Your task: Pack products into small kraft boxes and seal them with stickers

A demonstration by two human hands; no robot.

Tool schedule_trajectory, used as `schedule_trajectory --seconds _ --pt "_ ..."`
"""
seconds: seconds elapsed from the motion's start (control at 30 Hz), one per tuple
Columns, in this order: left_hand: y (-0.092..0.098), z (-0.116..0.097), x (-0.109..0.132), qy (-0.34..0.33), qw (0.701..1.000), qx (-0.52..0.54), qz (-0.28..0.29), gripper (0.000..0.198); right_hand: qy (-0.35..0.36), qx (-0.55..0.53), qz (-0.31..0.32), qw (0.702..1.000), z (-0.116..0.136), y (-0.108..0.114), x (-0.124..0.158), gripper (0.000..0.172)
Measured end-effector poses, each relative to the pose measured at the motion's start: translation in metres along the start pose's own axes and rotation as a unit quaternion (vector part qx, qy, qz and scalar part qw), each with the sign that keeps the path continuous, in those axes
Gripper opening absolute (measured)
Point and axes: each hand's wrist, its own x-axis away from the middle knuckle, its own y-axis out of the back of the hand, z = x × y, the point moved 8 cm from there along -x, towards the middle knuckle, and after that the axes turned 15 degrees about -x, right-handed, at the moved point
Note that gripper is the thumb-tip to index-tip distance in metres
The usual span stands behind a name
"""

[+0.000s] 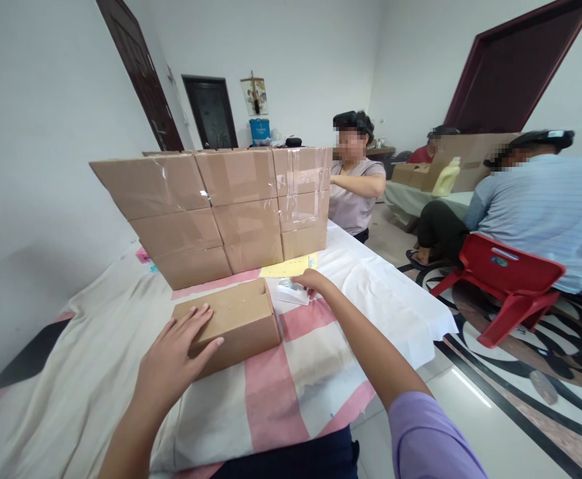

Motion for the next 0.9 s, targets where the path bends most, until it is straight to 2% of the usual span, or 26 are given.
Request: schedule_trajectory --seconds 0.37,0.6,0.9 --pt "0.002 0.001 -0.001 0.009 1.0 0.017 -0.002 0.057 0.008 -0.087 0.013 0.996 -0.011 0.001 -0.002 0.03" --pt "0.003 0.0 0.0 0.008 1.0 0.008 -0.001 0.057 0.035 -0.178 0.035 0.983 -0.02 0.0 0.001 0.024" --pt "0.005 0.0 -0.002 0.019 0.999 0.022 0.032 0.057 0.053 -0.276 0.054 0.958 -0.033 0.0 0.002 0.037"
